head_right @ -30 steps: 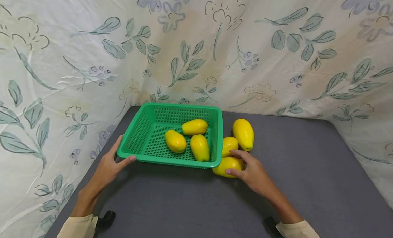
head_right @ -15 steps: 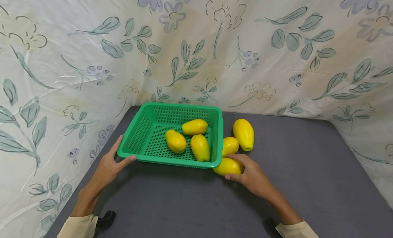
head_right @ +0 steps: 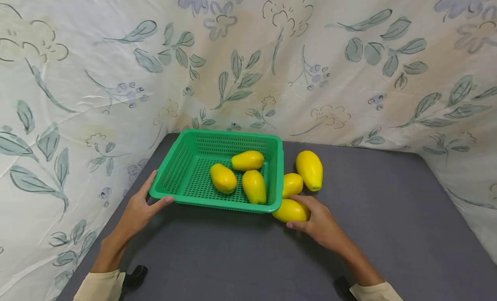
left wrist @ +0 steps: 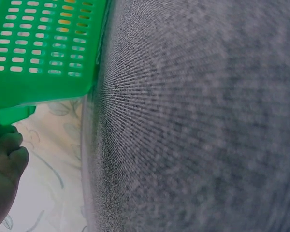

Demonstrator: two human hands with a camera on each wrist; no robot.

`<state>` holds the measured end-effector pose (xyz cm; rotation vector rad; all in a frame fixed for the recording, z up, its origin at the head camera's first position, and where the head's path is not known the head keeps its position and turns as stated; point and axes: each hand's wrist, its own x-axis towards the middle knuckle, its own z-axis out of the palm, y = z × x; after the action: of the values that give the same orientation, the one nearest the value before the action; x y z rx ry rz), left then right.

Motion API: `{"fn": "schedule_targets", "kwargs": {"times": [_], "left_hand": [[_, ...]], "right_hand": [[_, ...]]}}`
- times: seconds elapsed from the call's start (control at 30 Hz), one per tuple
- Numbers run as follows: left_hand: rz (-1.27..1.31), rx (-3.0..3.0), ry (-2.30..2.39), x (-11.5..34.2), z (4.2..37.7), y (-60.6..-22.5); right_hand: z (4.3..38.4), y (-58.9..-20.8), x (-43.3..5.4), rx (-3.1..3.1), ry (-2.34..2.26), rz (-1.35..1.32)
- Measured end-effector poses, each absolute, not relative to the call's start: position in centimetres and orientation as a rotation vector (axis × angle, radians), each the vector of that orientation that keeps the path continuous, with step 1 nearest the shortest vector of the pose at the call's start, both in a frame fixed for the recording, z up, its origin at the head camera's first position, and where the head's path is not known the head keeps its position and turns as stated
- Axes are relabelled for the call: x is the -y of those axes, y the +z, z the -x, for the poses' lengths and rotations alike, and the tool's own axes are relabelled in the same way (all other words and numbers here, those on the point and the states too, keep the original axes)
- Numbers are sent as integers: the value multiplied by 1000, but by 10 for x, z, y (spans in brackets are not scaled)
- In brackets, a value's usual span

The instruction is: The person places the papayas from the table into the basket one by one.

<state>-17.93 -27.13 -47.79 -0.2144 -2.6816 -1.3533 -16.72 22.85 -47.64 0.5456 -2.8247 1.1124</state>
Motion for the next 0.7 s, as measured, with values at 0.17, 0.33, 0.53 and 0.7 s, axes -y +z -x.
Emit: {"fn": "schedule_targets", "kwargs": {"times": [0.17,0.33,0.53,0.7], "left_hand": [[214,2682,-1363,271,179,-477],[209,2683,-1363,271,178,-476],[205,2688,-1359,271,178,-476],[200,2687,-1361,270,179,-476]], "right_hand": [[166,-475,-232,2815,1124,-501],[166,-470,-235,2788,1146,-447],[166,-461,-239,2739,1144,-407],[167,-453,-243,2740,1132,-366]]}}
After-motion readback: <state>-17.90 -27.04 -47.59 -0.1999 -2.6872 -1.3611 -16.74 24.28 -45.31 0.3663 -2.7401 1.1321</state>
